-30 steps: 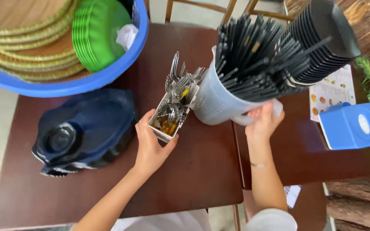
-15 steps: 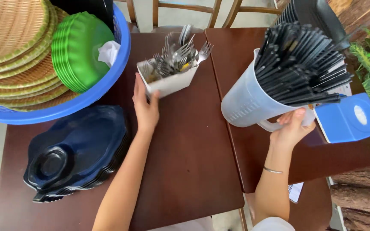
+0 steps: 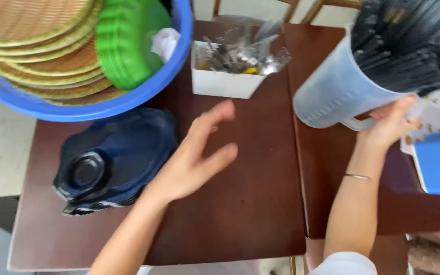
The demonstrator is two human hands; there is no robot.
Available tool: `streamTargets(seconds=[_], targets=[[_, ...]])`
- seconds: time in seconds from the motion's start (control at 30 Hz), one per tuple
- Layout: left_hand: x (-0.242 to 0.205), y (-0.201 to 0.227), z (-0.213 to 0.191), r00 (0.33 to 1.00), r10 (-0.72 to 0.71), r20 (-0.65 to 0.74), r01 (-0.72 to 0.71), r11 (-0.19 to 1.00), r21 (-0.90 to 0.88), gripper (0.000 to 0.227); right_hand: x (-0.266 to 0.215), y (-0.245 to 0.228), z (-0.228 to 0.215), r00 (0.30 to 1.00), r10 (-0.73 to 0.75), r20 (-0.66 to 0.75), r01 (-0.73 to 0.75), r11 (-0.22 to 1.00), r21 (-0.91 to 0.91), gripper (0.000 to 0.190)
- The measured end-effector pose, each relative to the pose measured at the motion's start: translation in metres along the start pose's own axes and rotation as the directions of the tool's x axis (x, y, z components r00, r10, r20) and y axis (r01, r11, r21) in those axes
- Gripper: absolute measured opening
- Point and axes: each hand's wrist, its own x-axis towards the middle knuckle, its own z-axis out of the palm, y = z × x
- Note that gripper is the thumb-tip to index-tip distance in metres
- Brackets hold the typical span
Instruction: Wiping forks and spoons clean with a white napkin and sorting them.
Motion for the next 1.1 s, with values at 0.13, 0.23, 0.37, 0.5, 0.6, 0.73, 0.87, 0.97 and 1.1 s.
streamTargets(seconds=[0.13,0.23,0.37,0.5,0.6,0.73,0.87,0.97,1.1], targets=[[-0.058,0.06,-0.086,0.99,0.115,0.077,-0.138,0.794,0.592,0.054,0.026,0.017,-0.012,0.996,-0.015,0.088,0.016,1.0,-0.011,0.034],[-0.113,0.036,-0.147,0.976,0.083,-0.203,0.074,0.748,0.659,0.049,0.073,0.083,-0.072,0.987,0.026,0.16,-0.034,0.998,0.045,0.037],[-0.156,-0.004,-0.203,0.853,-0.087,-0.514,0.416,0.708,0.571,0.066,0.095,0.125,-0.102,0.985,-0.005,0.17,-0.003,0.999,0.043,0.055],[-0.165,-0.05,-0.211,0.916,-0.184,-0.356,0.325,0.861,0.391,0.09,0.022,0.026,-0.004,0.991,-0.136,-0.012,0.133,0.981,-0.138,0.032],[-0.149,-0.054,-0.2,0.89,-0.36,-0.279,0.421,0.884,0.204,0.089,-0.013,-0.018,0.027,0.99,-0.136,0.043,0.14,0.979,-0.145,0.025],[-0.128,-0.055,-0.189,0.872,-0.382,-0.307,0.421,0.905,0.068,0.088,-0.044,-0.041,0.015,0.954,-0.015,0.3,0.082,0.973,-0.214,0.024],[-0.115,-0.054,-0.181,0.913,-0.329,-0.239,0.364,0.924,0.119,0.088,-0.059,-0.047,0.016,0.911,0.015,0.412,0.12,0.947,-0.299,0.027],[-0.104,-0.051,-0.16,0.897,-0.375,-0.234,0.393,0.919,0.034,0.089,-0.066,-0.047,0.019,0.928,-0.087,0.363,0.19,0.947,-0.259,0.027],[-0.083,-0.05,-0.124,0.889,-0.369,-0.269,0.401,0.913,0.073,0.083,-0.073,-0.052,0.024,0.893,-0.378,0.245,0.433,0.87,-0.236,0.021]])
